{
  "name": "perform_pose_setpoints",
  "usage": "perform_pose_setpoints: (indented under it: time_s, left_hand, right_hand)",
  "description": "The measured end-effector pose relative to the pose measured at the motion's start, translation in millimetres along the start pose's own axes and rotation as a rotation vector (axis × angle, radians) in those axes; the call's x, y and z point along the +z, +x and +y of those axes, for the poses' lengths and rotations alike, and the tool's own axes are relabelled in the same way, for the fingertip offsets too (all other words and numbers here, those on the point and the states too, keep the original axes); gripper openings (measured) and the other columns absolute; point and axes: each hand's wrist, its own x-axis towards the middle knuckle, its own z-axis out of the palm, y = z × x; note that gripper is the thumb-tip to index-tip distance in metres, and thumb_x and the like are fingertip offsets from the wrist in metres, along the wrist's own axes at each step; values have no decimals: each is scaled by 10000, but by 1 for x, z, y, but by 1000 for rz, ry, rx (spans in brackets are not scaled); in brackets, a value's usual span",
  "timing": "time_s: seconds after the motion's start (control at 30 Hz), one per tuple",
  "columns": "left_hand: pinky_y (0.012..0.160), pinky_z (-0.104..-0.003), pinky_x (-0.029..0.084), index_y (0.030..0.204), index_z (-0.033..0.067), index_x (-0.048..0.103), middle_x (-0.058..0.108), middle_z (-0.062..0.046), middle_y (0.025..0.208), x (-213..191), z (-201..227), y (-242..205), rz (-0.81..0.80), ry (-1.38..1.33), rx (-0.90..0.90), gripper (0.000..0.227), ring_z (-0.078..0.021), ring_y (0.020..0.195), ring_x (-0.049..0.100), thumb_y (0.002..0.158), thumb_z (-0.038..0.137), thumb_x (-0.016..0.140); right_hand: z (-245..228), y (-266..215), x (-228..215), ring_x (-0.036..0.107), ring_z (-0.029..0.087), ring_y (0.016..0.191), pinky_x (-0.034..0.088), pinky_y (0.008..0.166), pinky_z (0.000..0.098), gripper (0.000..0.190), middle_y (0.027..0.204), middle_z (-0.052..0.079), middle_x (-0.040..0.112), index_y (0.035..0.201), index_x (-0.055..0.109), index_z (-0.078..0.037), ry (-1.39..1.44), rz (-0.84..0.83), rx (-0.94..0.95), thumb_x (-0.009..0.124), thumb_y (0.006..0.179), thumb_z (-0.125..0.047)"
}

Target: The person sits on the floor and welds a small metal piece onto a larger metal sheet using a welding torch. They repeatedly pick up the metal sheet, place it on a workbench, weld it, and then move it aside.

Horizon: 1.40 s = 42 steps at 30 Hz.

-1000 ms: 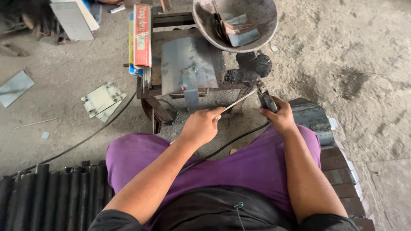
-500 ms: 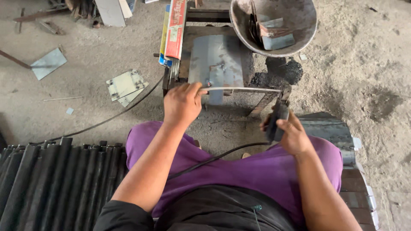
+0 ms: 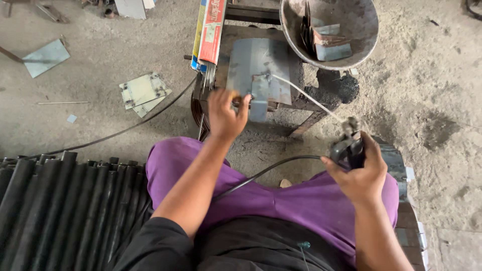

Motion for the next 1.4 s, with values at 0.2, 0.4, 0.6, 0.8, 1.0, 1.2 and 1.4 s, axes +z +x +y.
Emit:
perform_pose_setpoints:
  time_s: [0.2,0.4,0.6,0.8,1.0,1.2,1.4]
  left_hand:
    - [623,-398,565,902,121,623,717,-105,831,65,-21,-82,-819,-94,-699,531,-270,753,707,852,640,721]
    - [730,-447,592,820,73,673,755,-136,838,86,-24,-93,-704,-113,-656,596,-327,822,744,796,666,727]
    - [744,-489,584,827,56,682,742,-173,870,91,-21,-94,-639,-49,-603,633,-380,858,727,803,687,725]
    - [713,-479,595,856,56,683,740,-159,870,83,-15,-85,-740,20,-633,664,-353,841,744,806,718,671]
    - [710,-481,585,853,55,699,746,-167,877,87,-17,-91,-650,75,-554,667,-359,851,730,817,721,681]
    - [713,-477,589,858,69,707,750,-160,875,86,-16,-92,-660,60,-592,656,-348,841,738,804,722,677]
    - [715,-491,585,876,52,702,743,-180,874,86,-17,-91,-661,68,-577,684,-375,848,729,804,732,683]
  right_hand:
    - [-39,-1,14,721,272,1052,625,896,371,812,1173,187,699,1377,608,46,-165,5,-245,933,727,-316]
    - [-55,-1,22,702,271,925,579,808,382,748,1073,147,715,1277,681,-41,-222,-49,-286,958,613,-246]
    - [-53,-9,16,732,232,973,605,846,337,754,1086,142,710,1339,657,-21,-109,-64,-152,945,674,-229]
    - [-55,-6,9,720,223,1034,596,904,333,804,1152,165,700,1382,598,3,-102,13,-134,946,691,-214]
    - [-62,-2,7,729,206,1017,595,900,332,834,1141,144,716,1393,621,-13,-82,-55,-15,950,651,-205]
    - [-56,-8,12,720,199,1040,586,924,324,863,1157,141,716,1425,579,3,-23,-4,31,955,680,-217]
    - [-58,-8,9,727,202,966,594,865,332,750,1081,105,725,1348,633,-23,-36,-78,-70,936,680,-182]
